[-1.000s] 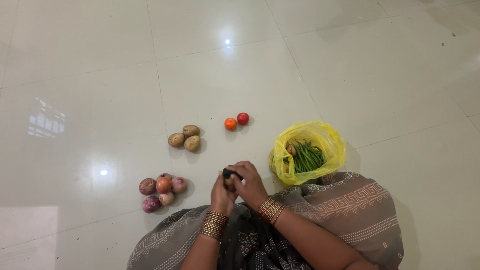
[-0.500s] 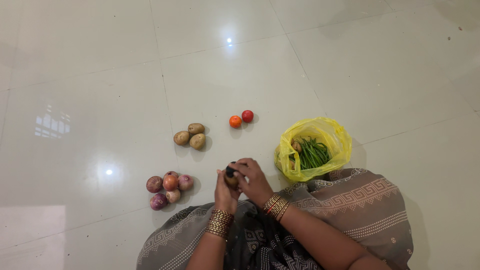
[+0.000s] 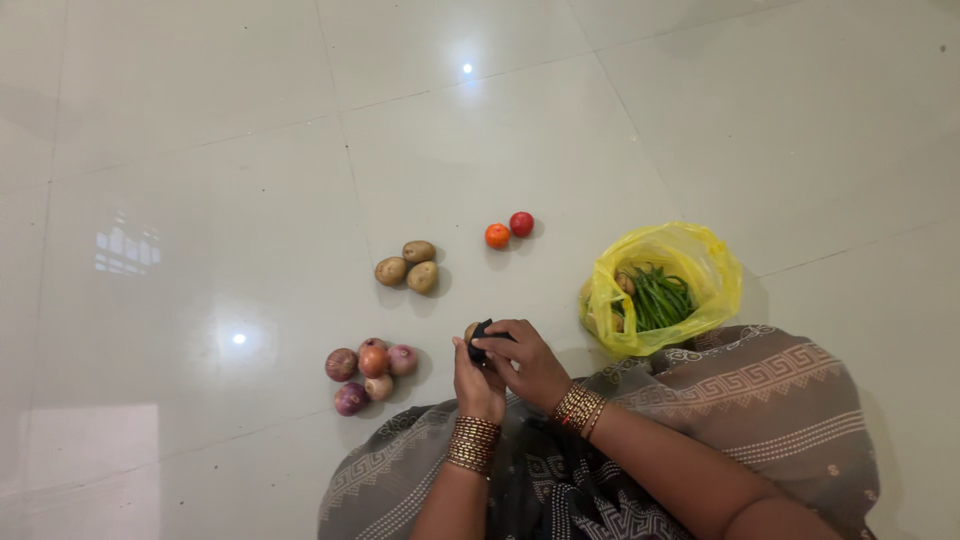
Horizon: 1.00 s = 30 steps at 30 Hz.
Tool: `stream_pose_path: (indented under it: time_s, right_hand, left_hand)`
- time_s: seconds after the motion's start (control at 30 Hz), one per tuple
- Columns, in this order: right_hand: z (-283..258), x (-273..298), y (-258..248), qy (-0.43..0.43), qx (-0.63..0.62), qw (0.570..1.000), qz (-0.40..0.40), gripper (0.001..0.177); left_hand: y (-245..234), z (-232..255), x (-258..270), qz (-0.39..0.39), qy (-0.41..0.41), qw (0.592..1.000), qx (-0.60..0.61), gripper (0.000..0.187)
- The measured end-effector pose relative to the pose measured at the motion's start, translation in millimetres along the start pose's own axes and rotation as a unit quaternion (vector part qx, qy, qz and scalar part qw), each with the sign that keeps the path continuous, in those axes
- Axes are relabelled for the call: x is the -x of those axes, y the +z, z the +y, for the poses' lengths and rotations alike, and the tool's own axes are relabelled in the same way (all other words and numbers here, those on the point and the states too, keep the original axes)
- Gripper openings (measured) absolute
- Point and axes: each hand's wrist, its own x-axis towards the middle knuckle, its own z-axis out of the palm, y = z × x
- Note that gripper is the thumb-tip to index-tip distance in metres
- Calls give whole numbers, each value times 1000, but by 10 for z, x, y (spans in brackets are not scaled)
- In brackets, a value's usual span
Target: The person sits on the floor and peels a potato using a peeler. Other vegetables, including onions, tomatoes, and green beans, are visible nearby.
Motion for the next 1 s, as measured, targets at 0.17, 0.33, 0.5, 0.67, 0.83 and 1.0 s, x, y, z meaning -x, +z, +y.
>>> stream_pose_path:
  time_s: [0.17, 0.33, 0.5, 0.67, 0.83, 1.0]
  right_hand:
    - [7, -44, 102, -48, 34, 998, -31, 30]
    - [12, -62, 219, -49, 59, 995, -65, 35]
    - [62, -209, 329, 3, 65, 996, -61, 38]
    - [72, -248, 338, 3, 80, 995, -57, 36]
    - [-13, -197, 6, 40, 88, 993, -63, 25]
    - [-200, -126, -516, 120, 128, 978, -112, 20]
  left_hand:
    - [-85, 57, -8, -2, 22, 1000, 15, 55]
    - [-282, 62, -68, 18, -16, 999, 31, 54]
    - [-452, 70, -164, 27, -56, 998, -6, 52]
    - [-441, 171, -159, -12, -54, 991, -119, 59]
    - [-274, 267, -31, -101, -108, 966, -214, 61]
    - [-104, 277, 84, -263, -123, 923, -252, 65]
